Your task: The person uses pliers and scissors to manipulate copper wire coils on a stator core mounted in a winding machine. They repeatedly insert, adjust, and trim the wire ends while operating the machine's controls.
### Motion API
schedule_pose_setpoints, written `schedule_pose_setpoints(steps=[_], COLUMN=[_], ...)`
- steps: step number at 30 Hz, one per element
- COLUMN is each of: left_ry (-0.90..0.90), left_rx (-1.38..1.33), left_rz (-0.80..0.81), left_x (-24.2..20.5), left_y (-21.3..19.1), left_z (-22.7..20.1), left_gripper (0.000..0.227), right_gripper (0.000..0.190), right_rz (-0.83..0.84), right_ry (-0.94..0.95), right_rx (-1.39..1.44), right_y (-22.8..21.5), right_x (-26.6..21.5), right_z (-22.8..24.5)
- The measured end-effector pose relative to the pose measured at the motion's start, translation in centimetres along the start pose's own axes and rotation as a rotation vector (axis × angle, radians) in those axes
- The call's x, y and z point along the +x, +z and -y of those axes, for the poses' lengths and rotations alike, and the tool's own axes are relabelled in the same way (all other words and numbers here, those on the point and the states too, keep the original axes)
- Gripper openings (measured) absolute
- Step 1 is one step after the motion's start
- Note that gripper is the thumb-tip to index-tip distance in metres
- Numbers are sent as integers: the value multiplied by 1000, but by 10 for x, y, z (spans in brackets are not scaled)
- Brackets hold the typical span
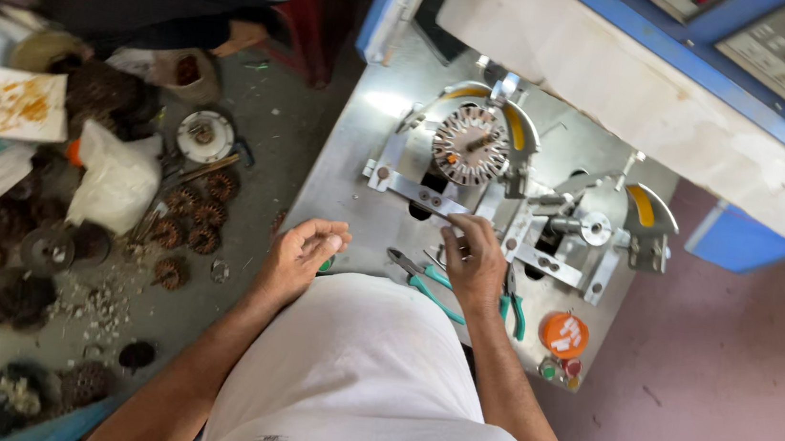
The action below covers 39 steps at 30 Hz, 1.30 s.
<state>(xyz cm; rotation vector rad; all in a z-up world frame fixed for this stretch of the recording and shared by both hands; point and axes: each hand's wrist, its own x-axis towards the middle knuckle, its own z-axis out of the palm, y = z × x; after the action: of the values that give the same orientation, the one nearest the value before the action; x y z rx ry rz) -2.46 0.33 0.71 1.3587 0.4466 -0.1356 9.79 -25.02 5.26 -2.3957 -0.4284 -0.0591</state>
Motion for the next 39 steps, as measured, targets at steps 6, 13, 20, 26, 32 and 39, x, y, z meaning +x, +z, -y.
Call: schedule_pose_setpoints(steps=[6,13,20,26,32,39], left_ry=[286,546,429,160,272,200], left_rx=[412,445,618,586,611,307], left_rz=[227,510,623,525,550,608], left_x=[70,163,206,200,197,180], left_y=[18,49,77,91,88,64], left_z=[-82,-143,-156,-178,-157,-145], left_gripper=[24,46,65,68,62,46], right_gripper=[14,20,46,28,32,43], right_rz=[45,-114,40,227,425,189], right_ry=[221,530,417,426,358,948], right_rx=[0,-161,-511,-569,-748,139], right_y=[9,7,33,34,38,58], right_x=[-39,-99,-113,-102,-96,-104], right_z=[-10,-23,-2,7,11,40])
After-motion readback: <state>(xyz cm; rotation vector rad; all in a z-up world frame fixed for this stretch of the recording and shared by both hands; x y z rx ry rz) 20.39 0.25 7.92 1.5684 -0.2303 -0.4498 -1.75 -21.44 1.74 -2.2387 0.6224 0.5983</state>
